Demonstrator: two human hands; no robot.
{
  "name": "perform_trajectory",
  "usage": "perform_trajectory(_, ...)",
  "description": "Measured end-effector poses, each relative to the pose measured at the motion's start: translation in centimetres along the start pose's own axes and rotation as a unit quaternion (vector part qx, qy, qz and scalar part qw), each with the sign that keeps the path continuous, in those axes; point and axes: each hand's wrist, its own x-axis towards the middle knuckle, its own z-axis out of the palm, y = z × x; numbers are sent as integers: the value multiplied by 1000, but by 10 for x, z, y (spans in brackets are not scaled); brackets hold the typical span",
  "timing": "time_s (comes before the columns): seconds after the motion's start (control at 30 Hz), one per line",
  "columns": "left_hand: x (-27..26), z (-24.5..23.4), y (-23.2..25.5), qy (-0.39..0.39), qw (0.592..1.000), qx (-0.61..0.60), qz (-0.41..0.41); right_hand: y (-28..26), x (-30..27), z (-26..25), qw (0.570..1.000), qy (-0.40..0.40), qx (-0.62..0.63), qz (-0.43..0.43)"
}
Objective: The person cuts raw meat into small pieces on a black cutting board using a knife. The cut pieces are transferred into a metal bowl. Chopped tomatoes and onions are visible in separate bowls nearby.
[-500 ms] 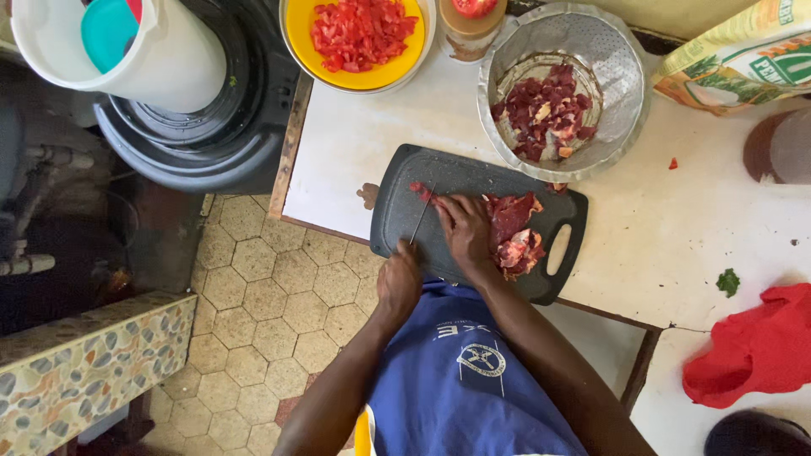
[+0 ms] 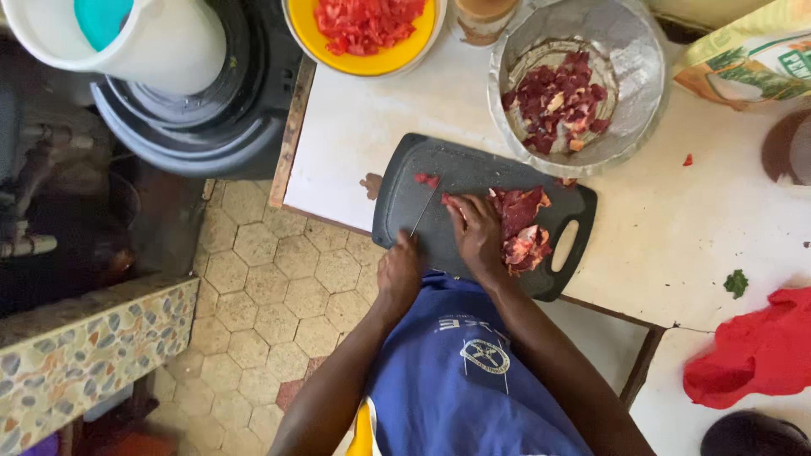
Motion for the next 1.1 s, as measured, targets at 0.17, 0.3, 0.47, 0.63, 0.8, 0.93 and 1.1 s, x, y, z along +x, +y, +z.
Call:
perform_trajectory(0.17,-6,-9,-10,85,993,-69,37,0,7,2,1000,3,22,21)
perform_trajectory(0.3,-1,5,-3,122,986,-92,61,16,5,24,998,9,35,52)
perform_trajectory(0.47,-14,-11,17,81,991,-76,72,-1,13,-1,999,-26,-4,46)
perform_trajectory(0.63,-13,-14,8,85,990,-95,67,29,0,23,997,-52,-56,29)
perform_trajectory(0.8,-9,-23,5,108,989,-82,60,27,11,29,999,-15,16,31)
perform_trajectory(0.93,-10,-8,10,127,988,-56,68,1,22,2,999,-48,2,17)
perform_trajectory(1.1,-13,2,4,129,988,-5,83,-1,17,-3,998,-12,56,36)
